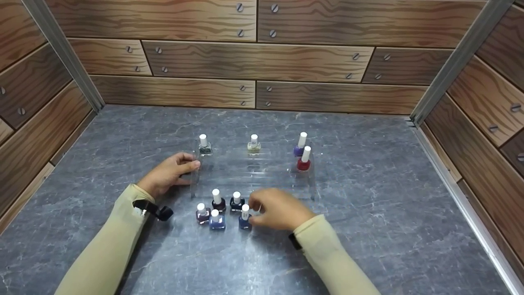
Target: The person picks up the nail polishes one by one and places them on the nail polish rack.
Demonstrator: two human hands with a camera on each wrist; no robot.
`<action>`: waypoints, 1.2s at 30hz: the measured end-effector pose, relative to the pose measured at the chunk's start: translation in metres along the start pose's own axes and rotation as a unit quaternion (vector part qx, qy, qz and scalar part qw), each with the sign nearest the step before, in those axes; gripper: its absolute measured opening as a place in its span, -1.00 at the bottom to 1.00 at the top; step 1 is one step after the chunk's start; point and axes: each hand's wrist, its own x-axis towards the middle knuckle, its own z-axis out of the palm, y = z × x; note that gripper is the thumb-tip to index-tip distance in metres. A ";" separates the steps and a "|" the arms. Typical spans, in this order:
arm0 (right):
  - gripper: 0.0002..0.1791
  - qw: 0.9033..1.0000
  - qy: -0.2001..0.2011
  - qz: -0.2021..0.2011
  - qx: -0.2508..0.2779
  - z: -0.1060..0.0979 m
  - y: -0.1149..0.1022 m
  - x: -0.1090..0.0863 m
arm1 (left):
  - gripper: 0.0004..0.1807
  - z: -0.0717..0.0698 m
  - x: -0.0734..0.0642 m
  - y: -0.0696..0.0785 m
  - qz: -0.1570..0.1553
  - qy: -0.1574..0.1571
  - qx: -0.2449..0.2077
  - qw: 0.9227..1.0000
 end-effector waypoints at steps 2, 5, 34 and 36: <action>-0.79 1.000 -0.011 -0.009 -0.018 0.003 -0.002 0.003 | -0.40 0.000 0.001 0.000 -0.001 0.000 -0.001 1.000; -0.82 0.999 -0.020 -0.013 -0.023 0.007 -0.005 0.007 | -0.41 0.000 0.001 -0.001 -0.005 0.002 -0.003 1.000; -0.74 0.997 0.049 -0.015 0.061 -0.028 0.005 0.007 | -0.42 0.000 0.000 0.001 -0.005 0.007 -0.007 1.000; -0.74 0.993 0.082 -0.025 0.078 -0.033 0.007 0.006 | -0.42 -0.001 0.001 0.000 -0.005 0.006 -0.008 1.000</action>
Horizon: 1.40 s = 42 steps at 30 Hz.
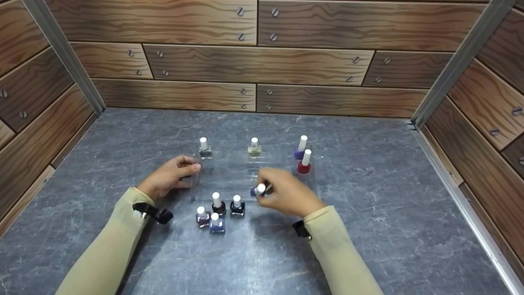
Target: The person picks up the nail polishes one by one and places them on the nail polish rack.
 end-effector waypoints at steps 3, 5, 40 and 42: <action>-0.75 0.999 0.046 -0.009 0.018 -0.007 0.002 -0.002 | -0.42 0.001 0.000 0.000 -0.001 -0.001 -0.003 1.000; -0.76 0.996 0.084 -0.009 0.032 -0.010 0.004 -0.003 | -0.43 0.001 0.000 0.001 0.001 0.002 -0.004 1.000; -0.77 0.940 0.336 0.003 0.054 -0.016 0.015 -0.002 | -0.42 0.001 0.001 0.000 0.004 0.000 0.000 1.000; -0.77 0.940 0.335 0.006 0.056 -0.016 0.015 -0.001 | -0.42 0.002 0.001 0.000 0.005 0.000 -0.001 1.000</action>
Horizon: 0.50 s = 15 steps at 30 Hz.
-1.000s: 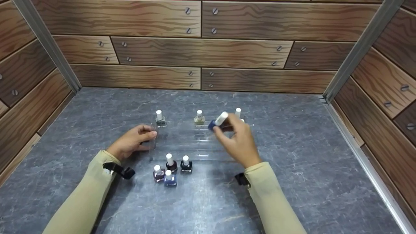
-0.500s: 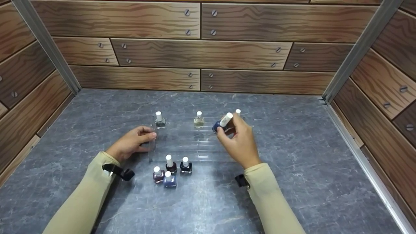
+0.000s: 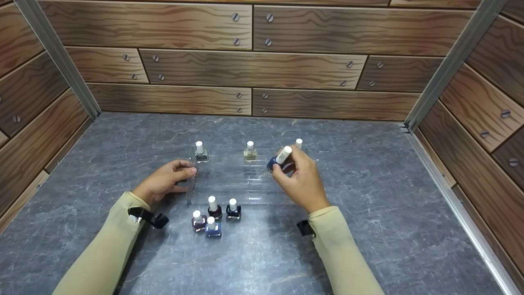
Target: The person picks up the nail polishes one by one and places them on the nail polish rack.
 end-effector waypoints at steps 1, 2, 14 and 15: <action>-0.77 1.000 0.000 0.002 -0.001 0.000 0.000 0.000 | -0.42 0.000 0.000 0.000 0.000 0.001 0.000 1.000; -0.78 1.000 0.000 0.003 -0.003 0.001 0.000 0.000 | -0.40 0.000 0.000 0.000 -0.001 0.001 -0.002 1.000; -0.80 0.998 -0.041 0.029 -0.040 0.001 0.003 0.000 | -0.29 -0.002 0.000 0.000 -0.004 -0.001 -0.001 1.000; -0.81 0.998 -0.047 0.029 -0.041 0.001 0.003 0.000 | -0.30 -0.002 0.000 0.000 -0.003 0.000 0.000 1.000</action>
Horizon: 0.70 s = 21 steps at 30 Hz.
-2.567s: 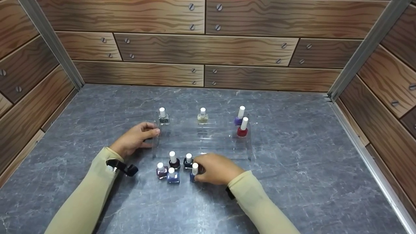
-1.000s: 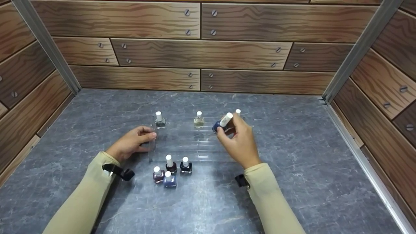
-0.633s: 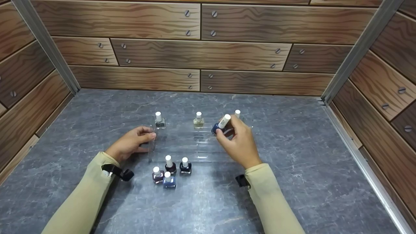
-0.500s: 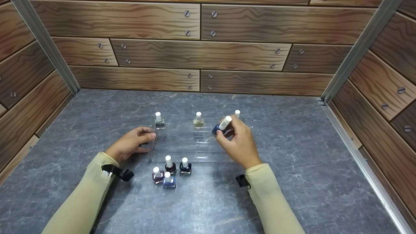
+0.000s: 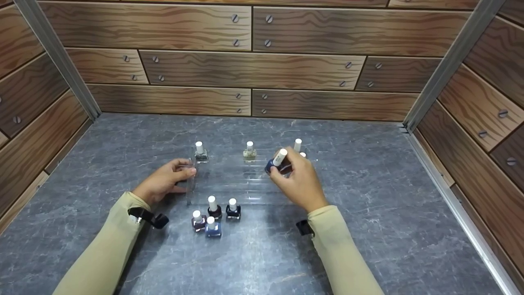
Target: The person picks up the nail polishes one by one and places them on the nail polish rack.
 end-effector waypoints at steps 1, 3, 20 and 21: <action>-0.81 1.000 -0.006 0.000 -0.001 0.000 0.001 0.000 | -0.31 0.000 0.000 0.000 0.000 0.001 0.000 1.000; -0.81 1.000 -0.013 0.000 -0.004 0.001 0.002 0.000 | -0.35 0.000 0.000 0.000 0.000 0.002 0.002 1.000; -0.83 0.997 -0.067 0.002 -0.028 0.019 0.014 0.007 | -0.41 0.000 -0.001 0.001 0.004 0.004 0.007 1.000; -0.82 0.997 -0.069 0.000 -0.037 0.022 0.015 0.008 | -0.41 0.000 -0.001 0.000 0.002 0.003 0.008 1.000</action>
